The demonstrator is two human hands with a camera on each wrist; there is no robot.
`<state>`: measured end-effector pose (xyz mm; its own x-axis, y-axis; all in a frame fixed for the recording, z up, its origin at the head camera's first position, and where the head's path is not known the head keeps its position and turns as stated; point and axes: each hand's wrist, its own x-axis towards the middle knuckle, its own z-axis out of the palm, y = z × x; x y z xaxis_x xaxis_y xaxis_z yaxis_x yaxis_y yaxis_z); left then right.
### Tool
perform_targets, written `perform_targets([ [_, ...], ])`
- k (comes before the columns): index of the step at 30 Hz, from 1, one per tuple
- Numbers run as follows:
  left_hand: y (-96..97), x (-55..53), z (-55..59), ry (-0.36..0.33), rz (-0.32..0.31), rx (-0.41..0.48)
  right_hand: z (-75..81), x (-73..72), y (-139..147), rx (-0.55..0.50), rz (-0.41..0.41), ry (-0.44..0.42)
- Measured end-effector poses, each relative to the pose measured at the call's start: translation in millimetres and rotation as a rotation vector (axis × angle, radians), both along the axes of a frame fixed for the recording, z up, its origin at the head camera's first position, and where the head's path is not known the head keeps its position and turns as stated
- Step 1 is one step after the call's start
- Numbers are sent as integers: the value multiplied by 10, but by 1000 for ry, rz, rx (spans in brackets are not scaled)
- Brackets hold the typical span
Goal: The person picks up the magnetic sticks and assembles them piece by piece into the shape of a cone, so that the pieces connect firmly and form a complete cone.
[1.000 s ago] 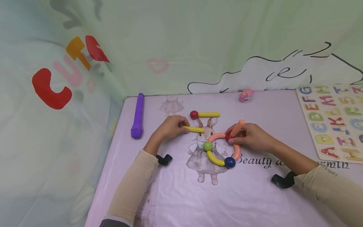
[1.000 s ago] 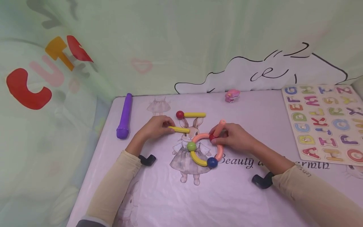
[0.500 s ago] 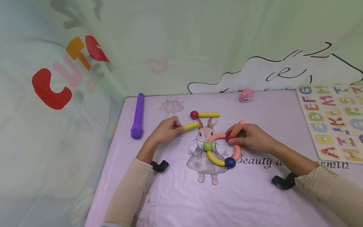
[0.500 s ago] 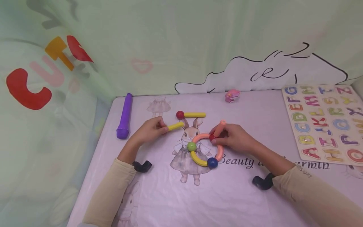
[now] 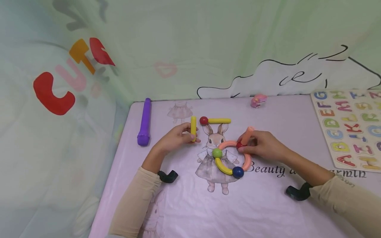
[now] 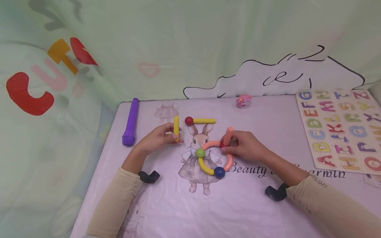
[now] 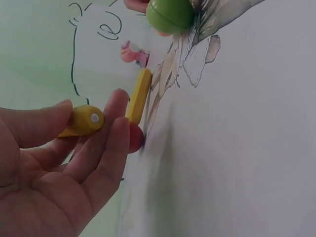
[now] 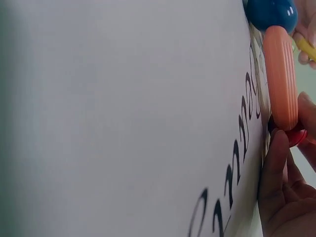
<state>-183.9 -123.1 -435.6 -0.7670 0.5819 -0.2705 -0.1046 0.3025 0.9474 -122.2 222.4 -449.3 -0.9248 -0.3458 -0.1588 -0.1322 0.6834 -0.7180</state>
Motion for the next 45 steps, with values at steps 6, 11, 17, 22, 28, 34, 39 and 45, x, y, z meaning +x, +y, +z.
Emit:
perform_targets([
  [6,71,39,-1,150,-29,-72,26,25,-34,42,-9,24],
  [11,177,83,3,262,-72,-125,9,24,-56,39,21,76],
  [17,312,157,-4,339,-111,-170,-5,11,-48,47,39,78],
  [22,392,210,12,373,-150,-163,0,0,-46,45,32,46],
  [28,450,231,31,386,-156,-170,7,-6,-47,37,32,11],
  [34,496,241,63,382,-169,-170,3,-8,-37,35,32,-1],
  [39,517,246,68,389,-184,-187,3,-8,-37,33,30,-8],
  [45,526,248,57,388,-191,-195,15,-8,-36,22,34,-5],
])
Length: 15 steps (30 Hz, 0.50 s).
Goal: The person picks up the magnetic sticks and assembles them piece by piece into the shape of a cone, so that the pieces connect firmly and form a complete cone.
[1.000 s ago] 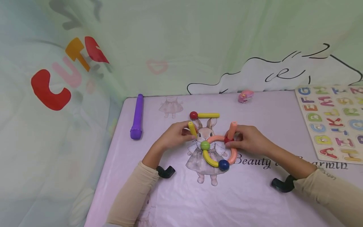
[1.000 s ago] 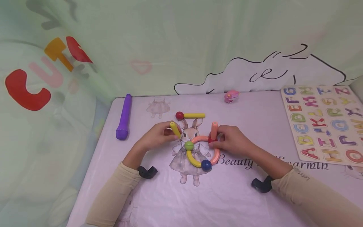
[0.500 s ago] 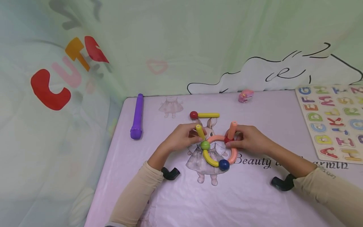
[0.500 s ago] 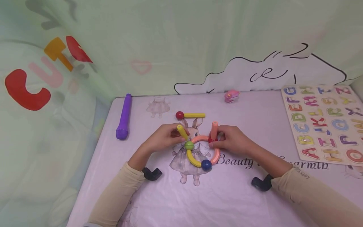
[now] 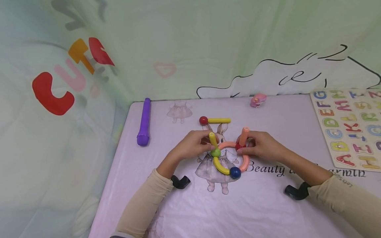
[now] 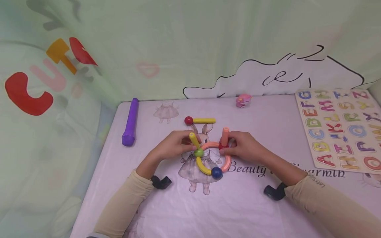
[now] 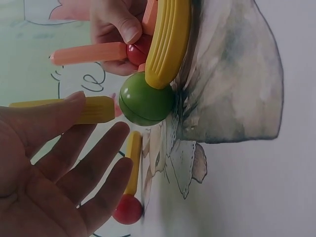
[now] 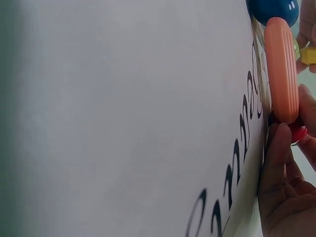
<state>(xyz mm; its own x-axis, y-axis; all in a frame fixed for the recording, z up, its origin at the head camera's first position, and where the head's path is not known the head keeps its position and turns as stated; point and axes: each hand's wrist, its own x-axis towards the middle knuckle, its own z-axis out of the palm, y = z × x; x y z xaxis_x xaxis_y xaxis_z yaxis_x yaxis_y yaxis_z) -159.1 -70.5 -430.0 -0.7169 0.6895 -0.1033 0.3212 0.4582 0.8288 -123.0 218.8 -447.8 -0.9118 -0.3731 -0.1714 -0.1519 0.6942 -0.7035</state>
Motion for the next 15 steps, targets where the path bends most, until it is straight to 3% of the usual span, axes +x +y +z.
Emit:
perform_targets([
  [15,25,19,3,-13,-41,-19,-17,-3,3,7,-16,-24],
])
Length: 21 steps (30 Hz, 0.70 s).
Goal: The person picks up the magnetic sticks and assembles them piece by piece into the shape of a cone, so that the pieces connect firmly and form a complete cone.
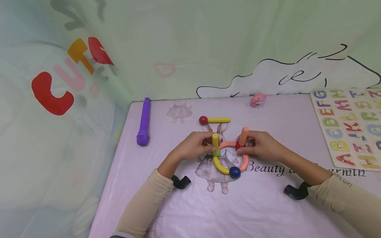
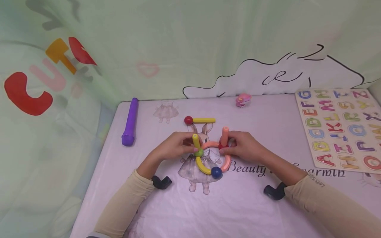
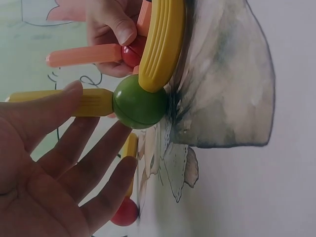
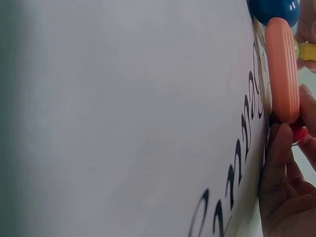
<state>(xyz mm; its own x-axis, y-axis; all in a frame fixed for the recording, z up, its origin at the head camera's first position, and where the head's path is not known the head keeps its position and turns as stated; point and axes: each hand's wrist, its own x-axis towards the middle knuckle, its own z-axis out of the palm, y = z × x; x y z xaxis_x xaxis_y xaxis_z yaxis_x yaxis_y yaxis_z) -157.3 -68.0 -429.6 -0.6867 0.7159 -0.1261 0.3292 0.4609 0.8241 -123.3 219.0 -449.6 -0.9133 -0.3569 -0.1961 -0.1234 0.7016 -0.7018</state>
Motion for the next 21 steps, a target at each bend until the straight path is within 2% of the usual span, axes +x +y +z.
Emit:
perform_targets([
  [11,-12,7,-58,-29,-5,-15,-10,4,4,-16,19,9],
  [17,-4,15,-91,46,-58,-156,-8,-1,53,-7,58,-34],
  [21,23,25,-107,55,-38,-230,-17,-22,88,-15,92,-66],
])
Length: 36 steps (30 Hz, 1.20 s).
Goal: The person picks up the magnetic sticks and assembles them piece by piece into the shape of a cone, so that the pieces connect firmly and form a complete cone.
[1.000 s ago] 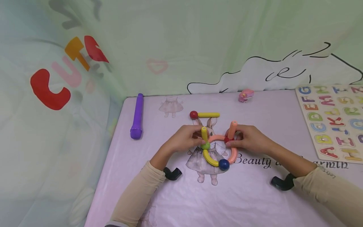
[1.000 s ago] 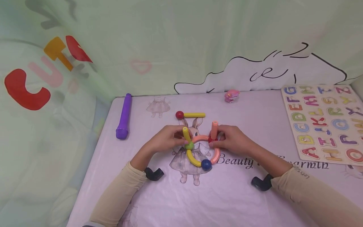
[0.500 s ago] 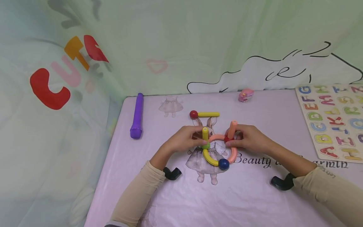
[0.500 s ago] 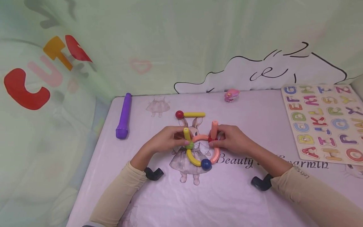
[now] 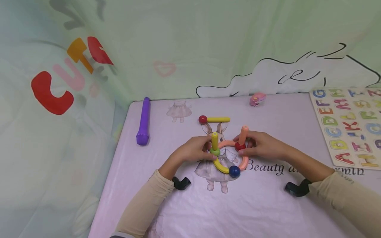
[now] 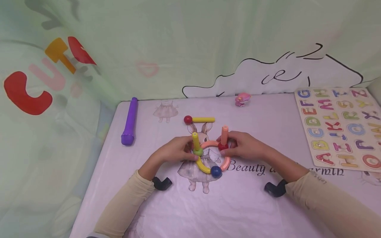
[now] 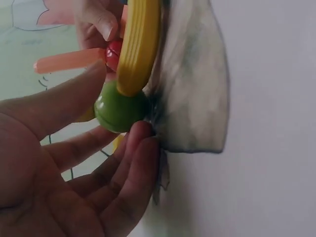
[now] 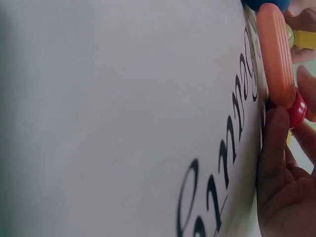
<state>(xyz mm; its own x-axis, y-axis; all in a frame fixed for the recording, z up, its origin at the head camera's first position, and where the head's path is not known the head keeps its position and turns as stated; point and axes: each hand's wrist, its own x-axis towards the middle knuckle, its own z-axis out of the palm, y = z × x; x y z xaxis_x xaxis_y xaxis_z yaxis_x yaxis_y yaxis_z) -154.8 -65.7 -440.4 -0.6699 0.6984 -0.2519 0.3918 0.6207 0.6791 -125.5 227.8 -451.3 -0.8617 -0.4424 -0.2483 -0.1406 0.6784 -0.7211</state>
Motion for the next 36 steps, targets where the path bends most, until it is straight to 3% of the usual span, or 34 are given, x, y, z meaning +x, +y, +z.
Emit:
perform_targets([
  [12,81,-36,-24,68,59,-40,-12,6,15,-67,-34,-25],
  [20,120,-94,-29,117,80,-11,19,7,28,-69,60,-63],
  [23,136,-132,-35,135,65,5,4,3,32,-77,95,-65],
  [28,145,-212,-42,108,74,32,-22,-4,33,-73,109,-52],
  [31,132,-271,-5,92,106,43,-30,-7,37,-71,107,-46],
  [36,105,-405,103,160,187,76,-41,-5,44,-65,100,-46],
])
